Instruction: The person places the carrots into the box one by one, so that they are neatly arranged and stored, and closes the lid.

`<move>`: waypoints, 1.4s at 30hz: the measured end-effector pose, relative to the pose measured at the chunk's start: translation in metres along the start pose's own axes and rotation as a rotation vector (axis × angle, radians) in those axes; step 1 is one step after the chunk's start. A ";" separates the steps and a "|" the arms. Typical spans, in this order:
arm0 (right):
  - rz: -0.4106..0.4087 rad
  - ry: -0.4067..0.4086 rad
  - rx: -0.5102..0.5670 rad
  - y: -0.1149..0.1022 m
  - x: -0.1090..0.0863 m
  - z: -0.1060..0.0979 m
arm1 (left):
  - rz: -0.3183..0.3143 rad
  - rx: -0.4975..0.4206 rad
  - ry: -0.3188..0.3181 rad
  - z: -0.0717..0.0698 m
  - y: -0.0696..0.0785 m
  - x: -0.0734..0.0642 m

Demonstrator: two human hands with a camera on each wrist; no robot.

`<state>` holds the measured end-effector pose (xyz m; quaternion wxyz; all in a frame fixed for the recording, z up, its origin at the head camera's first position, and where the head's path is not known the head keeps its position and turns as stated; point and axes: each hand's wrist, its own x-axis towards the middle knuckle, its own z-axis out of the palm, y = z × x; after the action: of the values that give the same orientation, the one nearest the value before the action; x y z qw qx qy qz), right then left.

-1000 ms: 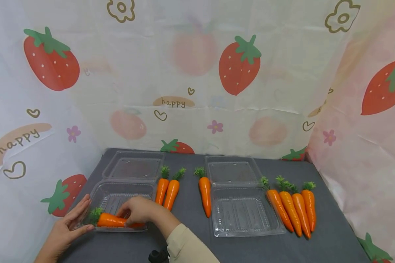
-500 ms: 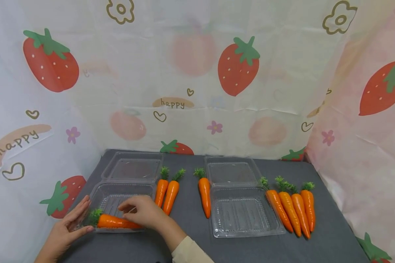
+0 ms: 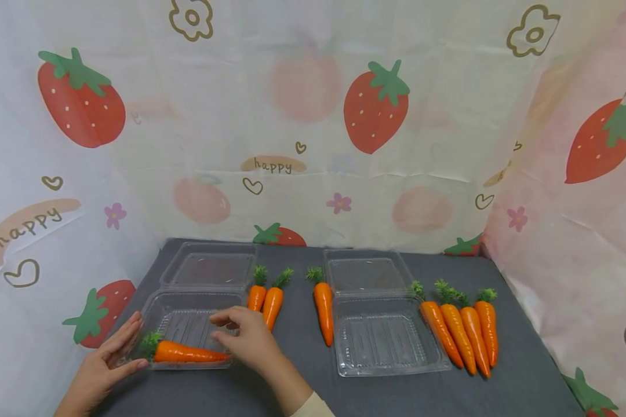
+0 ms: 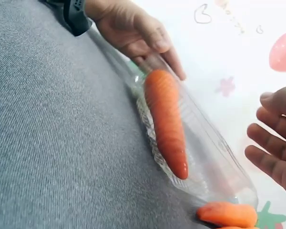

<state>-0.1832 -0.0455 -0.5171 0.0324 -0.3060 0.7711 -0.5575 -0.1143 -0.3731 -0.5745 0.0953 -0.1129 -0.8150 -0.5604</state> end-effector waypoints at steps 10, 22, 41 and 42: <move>-0.006 0.143 -0.007 0.008 -0.011 -0.013 | 0.010 -0.018 -0.002 0.000 -0.002 -0.001; 0.033 0.269 -0.010 0.022 -0.018 -0.027 | 0.009 -0.009 -0.005 -0.001 -0.003 -0.001; 0.112 0.452 -0.092 0.043 -0.008 -0.045 | -0.009 0.021 0.000 -0.001 0.000 0.000; 0.126 0.461 -0.103 0.045 -0.007 -0.045 | -0.011 0.022 0.000 -0.001 0.000 -0.001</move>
<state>-0.2145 0.0044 -0.5418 -0.1255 -0.1232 0.8030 -0.5695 -0.1139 -0.3741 -0.5746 0.0934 -0.1072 -0.8217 -0.5518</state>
